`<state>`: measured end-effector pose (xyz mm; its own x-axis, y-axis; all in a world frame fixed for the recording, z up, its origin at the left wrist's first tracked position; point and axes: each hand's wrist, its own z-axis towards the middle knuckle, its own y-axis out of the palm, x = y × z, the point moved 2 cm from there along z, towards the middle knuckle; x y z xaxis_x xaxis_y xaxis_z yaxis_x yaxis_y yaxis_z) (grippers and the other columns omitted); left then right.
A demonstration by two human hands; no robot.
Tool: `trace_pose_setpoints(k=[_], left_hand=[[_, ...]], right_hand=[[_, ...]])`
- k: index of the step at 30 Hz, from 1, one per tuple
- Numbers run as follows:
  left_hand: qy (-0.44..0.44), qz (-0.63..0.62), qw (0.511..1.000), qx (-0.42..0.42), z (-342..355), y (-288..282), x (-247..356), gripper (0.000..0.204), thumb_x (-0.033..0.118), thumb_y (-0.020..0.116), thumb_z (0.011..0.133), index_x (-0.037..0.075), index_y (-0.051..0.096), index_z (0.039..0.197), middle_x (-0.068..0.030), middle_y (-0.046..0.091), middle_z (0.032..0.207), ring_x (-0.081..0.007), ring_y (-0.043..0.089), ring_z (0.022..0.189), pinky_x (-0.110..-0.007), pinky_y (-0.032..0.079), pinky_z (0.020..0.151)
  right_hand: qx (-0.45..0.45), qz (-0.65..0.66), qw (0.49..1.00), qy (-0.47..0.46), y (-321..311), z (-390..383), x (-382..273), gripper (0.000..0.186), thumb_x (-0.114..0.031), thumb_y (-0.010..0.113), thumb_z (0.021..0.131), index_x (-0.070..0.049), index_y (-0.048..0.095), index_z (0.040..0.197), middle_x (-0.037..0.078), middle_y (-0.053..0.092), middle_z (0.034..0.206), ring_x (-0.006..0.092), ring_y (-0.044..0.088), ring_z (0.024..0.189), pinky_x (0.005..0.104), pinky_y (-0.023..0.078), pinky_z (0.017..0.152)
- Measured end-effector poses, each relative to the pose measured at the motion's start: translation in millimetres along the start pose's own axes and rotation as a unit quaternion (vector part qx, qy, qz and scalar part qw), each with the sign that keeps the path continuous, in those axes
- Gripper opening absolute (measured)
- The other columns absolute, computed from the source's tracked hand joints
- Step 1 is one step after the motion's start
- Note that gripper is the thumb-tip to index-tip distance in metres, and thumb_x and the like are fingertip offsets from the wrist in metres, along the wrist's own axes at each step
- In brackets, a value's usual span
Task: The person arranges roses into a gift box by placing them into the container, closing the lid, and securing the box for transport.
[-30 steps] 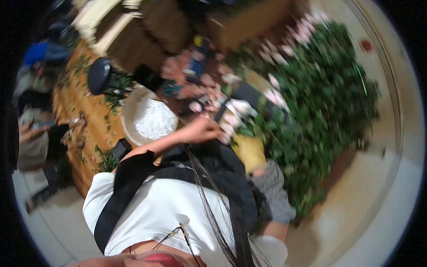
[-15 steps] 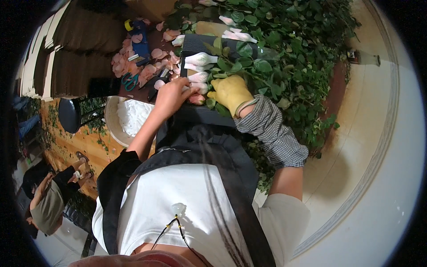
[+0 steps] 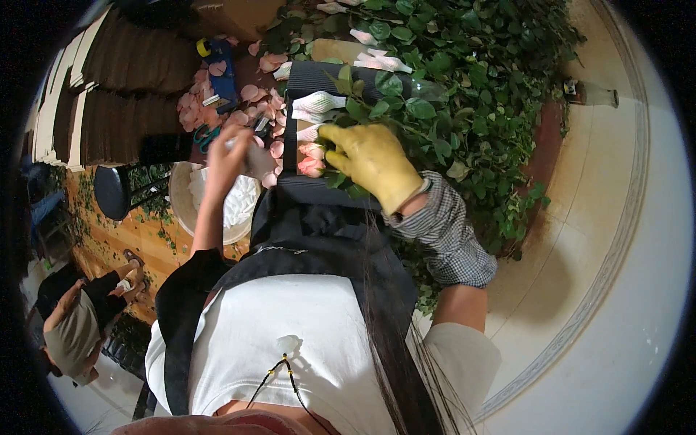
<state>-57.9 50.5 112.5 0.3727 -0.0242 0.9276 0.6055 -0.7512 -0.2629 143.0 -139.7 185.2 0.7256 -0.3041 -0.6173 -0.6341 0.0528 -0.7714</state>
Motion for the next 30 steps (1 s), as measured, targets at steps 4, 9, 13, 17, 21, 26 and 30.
trace_pose_setpoints(k=[4, 9, 13, 17, 21, 26, 30], left_hand=[[0.109, 0.244, 0.961, -0.065, 7, 76, 31, 0.028, 0.027, 0.069, 0.093, 0.002, 0.059, 0.103, -0.0168, 0.065, 0.093, -0.0351, 0.066, 0.085, -0.04, 0.05, 0.073], [0.138, 0.151, 0.976, -0.076, 14, 80, 24, 0.023, 0.022, 0.066, 0.094, -0.001, 0.066, 0.092, -0.0184, 0.067, 0.089, -0.0361, 0.065, 0.082, -0.038, 0.051, 0.074], [0.281, 0.337, 0.892, 0.108, 34, 5, -35, 0.018, 0.014, 0.059, 0.097, -0.001, 0.067, 0.091, -0.0062, 0.063, 0.079, -0.0138, 0.061, 0.078, -0.029, 0.048, 0.071], [0.106, -0.002, 0.994, 0.04, 27, -17, 17, 0.016, 0.009, 0.056, 0.094, -0.002, 0.067, 0.093, -0.0052, 0.064, 0.084, -0.0123, 0.059, 0.08, -0.029, 0.049, 0.074], [0.086, 0.224, 0.963, -0.122, 22, 46, 6, 0.038, 0.032, 0.066, 0.096, -0.001, 0.058, 0.113, -0.017, 0.069, 0.095, -0.0281, 0.069, 0.086, -0.039, 0.053, 0.076], [0.143, 0.356, 0.923, 0.036, 29, 83, 46, 0.031, 0.035, 0.064, 0.093, 0.005, 0.066, 0.091, -0.0199, 0.068, 0.076, -0.042, 0.066, 0.074, -0.049, 0.051, 0.064], [0.135, 0.138, 0.979, 0.065, 25, 66, 21, 0.021, 0.023, 0.067, 0.09, 0.002, 0.071, 0.089, -0.0194, 0.068, 0.078, -0.0374, 0.066, 0.066, -0.042, 0.052, 0.064]], right_hand=[[-0.06, -0.298, 0.947, 0.106, 34, 16, 37, 0.024, -0.024, 0.075, 0.079, -0.009, 0.065, 0.095, 0.011, 0.072, 0.081, 0.0297, 0.071, 0.077, 0.0413, 0.054, 0.069], [-0.101, -0.291, 0.947, 0.089, 34, 21, 41, 0.023, -0.017, 0.067, 0.082, -0.01, 0.067, 0.104, 0.008, 0.075, 0.093, 0.0267, 0.073, 0.086, 0.0388, 0.056, 0.072], [-0.124, -0.319, 0.937, 0.075, 41, 27, 40, 0.025, -0.02, 0.071, 0.08, -0.012, 0.067, 0.103, 0.008, 0.075, 0.092, 0.0259, 0.073, 0.084, 0.0382, 0.055, 0.07], [-0.07, -0.166, 0.983, 0.041, 11, 7, 37, 0.024, -0.029, 0.068, 0.087, -0.012, 0.067, 0.104, 0.01, 0.074, 0.09, 0.0269, 0.072, 0.082, 0.0381, 0.055, 0.068], [0.031, -0.234, 0.968, 0.081, 10, 21, 26, 0.022, -0.028, 0.067, 0.087, -0.007, 0.067, 0.093, 0.01, 0.071, 0.078, 0.0298, 0.07, 0.074, 0.043, 0.053, 0.065], [0.081, -0.307, 0.947, 0.054, 40, 32, 48, 0.012, -0.015, 0.061, 0.081, -0.014, 0.073, 0.079, 0.006, 0.072, 0.073, 0.0225, 0.072, 0.067, 0.0385, 0.054, 0.055], [0.079, -0.199, 0.972, 0.094, 49, 34, 71, 0.015, -0.025, 0.069, 0.08, -0.01, 0.07, 0.08, 0.01, 0.07, 0.074, 0.0299, 0.069, 0.072, 0.0421, 0.053, 0.064]])
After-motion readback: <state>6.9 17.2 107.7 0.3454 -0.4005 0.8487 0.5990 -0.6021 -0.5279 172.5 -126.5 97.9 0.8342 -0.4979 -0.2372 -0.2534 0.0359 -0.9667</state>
